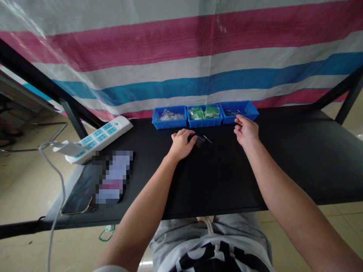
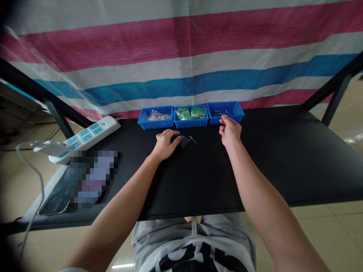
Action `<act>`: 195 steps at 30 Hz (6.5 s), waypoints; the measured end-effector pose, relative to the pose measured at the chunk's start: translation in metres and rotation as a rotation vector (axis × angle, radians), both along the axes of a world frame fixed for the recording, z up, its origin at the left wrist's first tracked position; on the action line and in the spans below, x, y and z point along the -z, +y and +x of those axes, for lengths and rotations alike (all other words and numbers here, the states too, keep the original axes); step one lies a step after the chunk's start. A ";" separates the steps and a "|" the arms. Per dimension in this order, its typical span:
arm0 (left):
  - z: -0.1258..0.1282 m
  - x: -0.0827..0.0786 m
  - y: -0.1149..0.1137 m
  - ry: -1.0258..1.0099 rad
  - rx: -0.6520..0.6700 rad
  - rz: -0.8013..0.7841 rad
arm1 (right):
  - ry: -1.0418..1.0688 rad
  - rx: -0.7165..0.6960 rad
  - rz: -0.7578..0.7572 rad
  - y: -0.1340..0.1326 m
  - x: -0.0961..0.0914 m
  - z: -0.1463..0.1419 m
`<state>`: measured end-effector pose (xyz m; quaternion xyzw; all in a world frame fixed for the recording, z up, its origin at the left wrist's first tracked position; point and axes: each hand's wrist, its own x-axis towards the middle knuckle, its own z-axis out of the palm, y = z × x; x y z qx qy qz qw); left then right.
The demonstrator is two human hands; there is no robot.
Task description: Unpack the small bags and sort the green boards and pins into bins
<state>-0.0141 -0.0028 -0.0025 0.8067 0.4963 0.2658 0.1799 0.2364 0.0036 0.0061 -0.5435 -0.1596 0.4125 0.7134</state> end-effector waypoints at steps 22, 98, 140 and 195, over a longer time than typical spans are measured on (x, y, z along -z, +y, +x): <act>-0.001 -0.001 0.002 0.058 0.021 0.002 | -1.697 -0.645 -0.051 -0.024 0.014 -0.037; -0.001 0.004 0.004 -0.282 0.070 0.119 | -0.322 -0.519 0.000 -0.018 0.004 -0.045; -0.025 -0.005 0.019 -0.040 0.075 0.110 | -1.404 -0.609 0.281 -0.027 0.016 -0.050; 0.003 -0.002 0.000 -0.081 0.114 0.147 | -1.010 -0.676 0.300 -0.031 0.009 -0.056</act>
